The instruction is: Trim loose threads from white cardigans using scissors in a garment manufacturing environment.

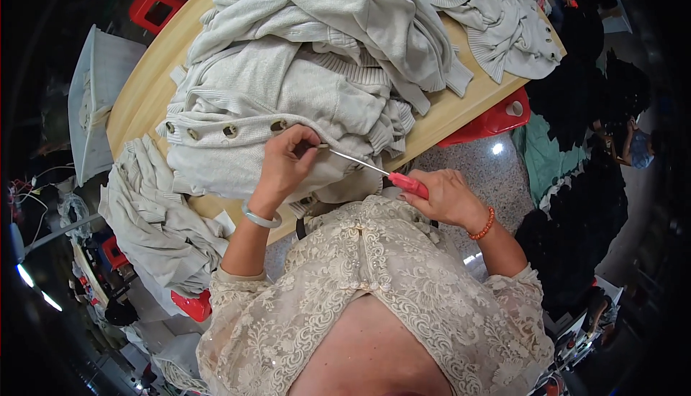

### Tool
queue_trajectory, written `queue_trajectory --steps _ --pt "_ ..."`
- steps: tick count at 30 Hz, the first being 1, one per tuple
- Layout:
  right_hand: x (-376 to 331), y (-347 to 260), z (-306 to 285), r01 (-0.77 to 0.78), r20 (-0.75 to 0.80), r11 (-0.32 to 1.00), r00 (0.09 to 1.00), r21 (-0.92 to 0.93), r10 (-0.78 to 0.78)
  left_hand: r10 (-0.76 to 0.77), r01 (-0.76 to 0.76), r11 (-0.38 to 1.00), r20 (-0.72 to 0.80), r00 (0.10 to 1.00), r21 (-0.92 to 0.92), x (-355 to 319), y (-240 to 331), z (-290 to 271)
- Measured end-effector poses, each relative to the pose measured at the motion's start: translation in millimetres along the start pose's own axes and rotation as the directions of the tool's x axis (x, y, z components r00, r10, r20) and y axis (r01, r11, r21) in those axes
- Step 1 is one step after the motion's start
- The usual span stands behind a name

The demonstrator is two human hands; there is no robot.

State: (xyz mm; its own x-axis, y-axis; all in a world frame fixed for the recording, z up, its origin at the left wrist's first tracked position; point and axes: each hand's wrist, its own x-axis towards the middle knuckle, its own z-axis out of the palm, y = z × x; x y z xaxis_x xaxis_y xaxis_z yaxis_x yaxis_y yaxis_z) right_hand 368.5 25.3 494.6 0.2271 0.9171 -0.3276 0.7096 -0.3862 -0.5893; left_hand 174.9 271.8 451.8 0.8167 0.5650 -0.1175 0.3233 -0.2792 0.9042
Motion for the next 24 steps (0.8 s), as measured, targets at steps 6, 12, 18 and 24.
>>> queue_trajectory --steps 6,12,18,24 --pt "0 -10 -5 0.013 -0.021 1.000 1.000 -0.010 -0.013 -0.069 0.090 0.944 0.079 0.995 -0.318 4 -4 -14" --pt "-1 -11 -6 0.032 0.006 0.999 0.999 -0.037 -0.032 -0.042 0.125 0.898 0.201 0.979 -0.422 11 -8 -24" --pt "-3 9 -6 0.011 -0.118 0.997 0.993 0.076 -0.002 0.367 -0.239 0.864 -0.231 0.901 0.443 -4 39 22" --pt "-20 25 -4 -0.067 -0.088 0.997 0.994 -0.030 0.064 0.265 -0.329 0.650 0.201 0.943 0.685 -29 34 72"
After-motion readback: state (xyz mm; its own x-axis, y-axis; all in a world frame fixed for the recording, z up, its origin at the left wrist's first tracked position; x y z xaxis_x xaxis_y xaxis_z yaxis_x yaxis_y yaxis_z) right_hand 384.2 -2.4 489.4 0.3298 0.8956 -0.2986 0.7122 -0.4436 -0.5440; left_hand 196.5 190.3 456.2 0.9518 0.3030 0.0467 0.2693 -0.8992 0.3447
